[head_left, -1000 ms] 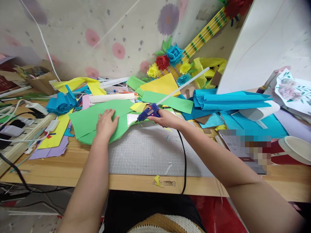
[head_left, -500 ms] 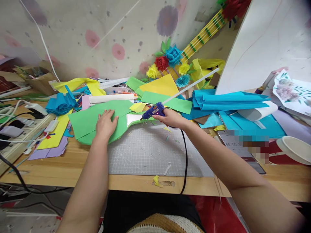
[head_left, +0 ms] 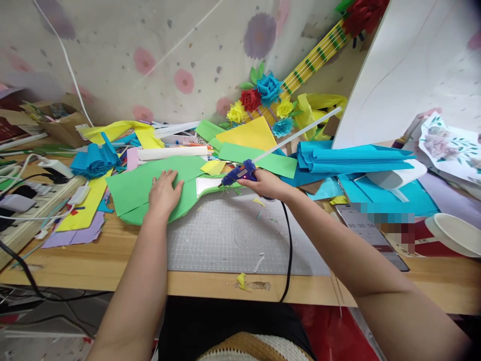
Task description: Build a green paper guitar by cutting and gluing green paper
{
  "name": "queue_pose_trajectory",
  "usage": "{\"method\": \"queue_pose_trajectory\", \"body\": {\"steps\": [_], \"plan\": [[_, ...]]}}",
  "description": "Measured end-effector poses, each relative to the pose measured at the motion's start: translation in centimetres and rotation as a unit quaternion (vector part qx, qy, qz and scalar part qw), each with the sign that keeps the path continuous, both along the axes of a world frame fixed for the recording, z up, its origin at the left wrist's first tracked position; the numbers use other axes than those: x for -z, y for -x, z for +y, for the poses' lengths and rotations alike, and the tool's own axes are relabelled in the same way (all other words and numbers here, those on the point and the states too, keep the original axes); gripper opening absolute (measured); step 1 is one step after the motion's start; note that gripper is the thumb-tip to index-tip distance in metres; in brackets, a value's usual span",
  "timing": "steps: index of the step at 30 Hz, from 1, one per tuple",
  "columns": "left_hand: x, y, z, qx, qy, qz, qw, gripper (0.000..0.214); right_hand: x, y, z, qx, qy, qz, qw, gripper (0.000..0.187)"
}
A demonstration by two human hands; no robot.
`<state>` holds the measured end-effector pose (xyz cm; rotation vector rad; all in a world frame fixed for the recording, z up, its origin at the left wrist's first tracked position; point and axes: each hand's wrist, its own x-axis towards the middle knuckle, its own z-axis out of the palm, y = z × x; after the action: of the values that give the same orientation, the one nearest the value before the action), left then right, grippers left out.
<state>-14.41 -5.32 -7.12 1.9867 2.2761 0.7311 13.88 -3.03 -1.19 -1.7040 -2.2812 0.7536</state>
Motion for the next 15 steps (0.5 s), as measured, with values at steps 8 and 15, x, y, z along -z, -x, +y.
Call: {"method": "queue_pose_trajectory", "body": {"steps": [8, 15], "plan": [[-0.1, -0.1, -0.1, -0.002, 0.006, -0.001, 1.0, 0.046, -0.3, 3.2, -0.9, -0.029, 0.049, 0.069, 0.996, 0.036], [-0.6, -0.3, -0.5, 0.009, 0.027, 0.006, 1.0, 0.059, 0.7, 0.2, -1.4, 0.022, 0.028, 0.215, 0.976, 0.035]]}}
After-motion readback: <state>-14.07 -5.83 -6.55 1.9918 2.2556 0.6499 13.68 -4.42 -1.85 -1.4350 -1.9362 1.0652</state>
